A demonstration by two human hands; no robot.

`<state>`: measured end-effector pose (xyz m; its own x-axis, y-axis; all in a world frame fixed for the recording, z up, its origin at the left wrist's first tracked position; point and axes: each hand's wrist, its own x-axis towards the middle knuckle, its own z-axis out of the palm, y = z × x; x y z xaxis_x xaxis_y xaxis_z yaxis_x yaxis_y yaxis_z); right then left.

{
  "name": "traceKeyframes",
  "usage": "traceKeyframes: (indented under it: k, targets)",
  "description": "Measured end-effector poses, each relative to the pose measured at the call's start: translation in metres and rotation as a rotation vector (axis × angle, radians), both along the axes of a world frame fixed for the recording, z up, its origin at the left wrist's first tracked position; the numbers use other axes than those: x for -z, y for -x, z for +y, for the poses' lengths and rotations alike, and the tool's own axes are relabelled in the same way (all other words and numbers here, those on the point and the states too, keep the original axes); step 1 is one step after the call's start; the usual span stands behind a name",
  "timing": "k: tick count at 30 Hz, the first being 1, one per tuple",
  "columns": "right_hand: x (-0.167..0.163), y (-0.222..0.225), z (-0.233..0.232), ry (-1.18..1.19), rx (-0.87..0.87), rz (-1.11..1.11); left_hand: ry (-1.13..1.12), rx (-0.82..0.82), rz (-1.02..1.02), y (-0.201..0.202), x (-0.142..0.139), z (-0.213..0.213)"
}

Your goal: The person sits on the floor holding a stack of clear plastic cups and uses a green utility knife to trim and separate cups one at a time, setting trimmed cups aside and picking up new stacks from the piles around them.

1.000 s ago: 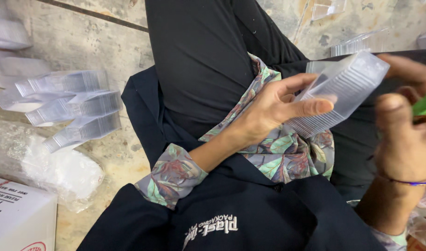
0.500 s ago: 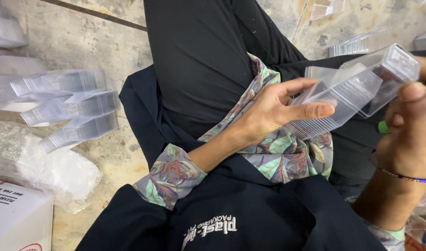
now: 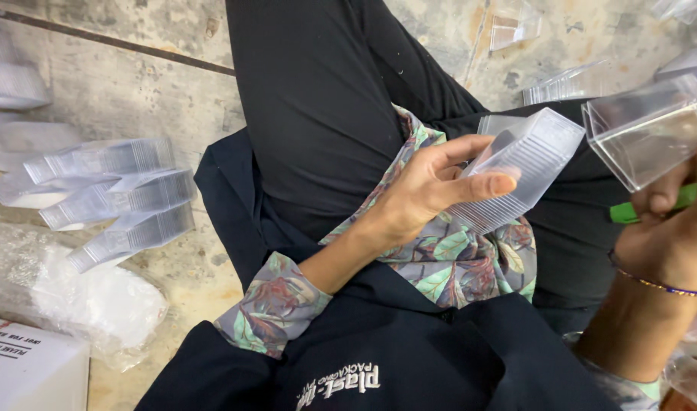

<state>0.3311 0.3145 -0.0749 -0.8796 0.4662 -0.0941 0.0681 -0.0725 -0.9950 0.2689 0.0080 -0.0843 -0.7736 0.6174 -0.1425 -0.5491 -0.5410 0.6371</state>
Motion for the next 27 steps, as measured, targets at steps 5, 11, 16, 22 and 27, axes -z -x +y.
traceKeyframes:
  k: [5,11,16,22,27]
  targets:
    - [-0.010,0.008,-0.022,0.124,0.074,0.084,0.141,-0.007,0.074,0.000,-0.006,0.002]
    - [-0.044,0.014,-0.080,-0.273,-0.183,0.071,0.297,-0.004,0.122,-0.003,-0.015,0.007]
    - [-0.069,0.022,-0.114,-0.340,-0.283,0.039,0.224,-0.055,0.098,-0.002,-0.011,0.003]
    - [-0.074,0.024,-0.119,-0.390,-0.282,0.013,0.182,-0.047,0.122,-0.001,-0.008,0.003]
    - [-0.071,0.023,-0.121,-0.295,-0.246,0.024,0.198,-0.037,0.115,-0.001,-0.012,-0.001]
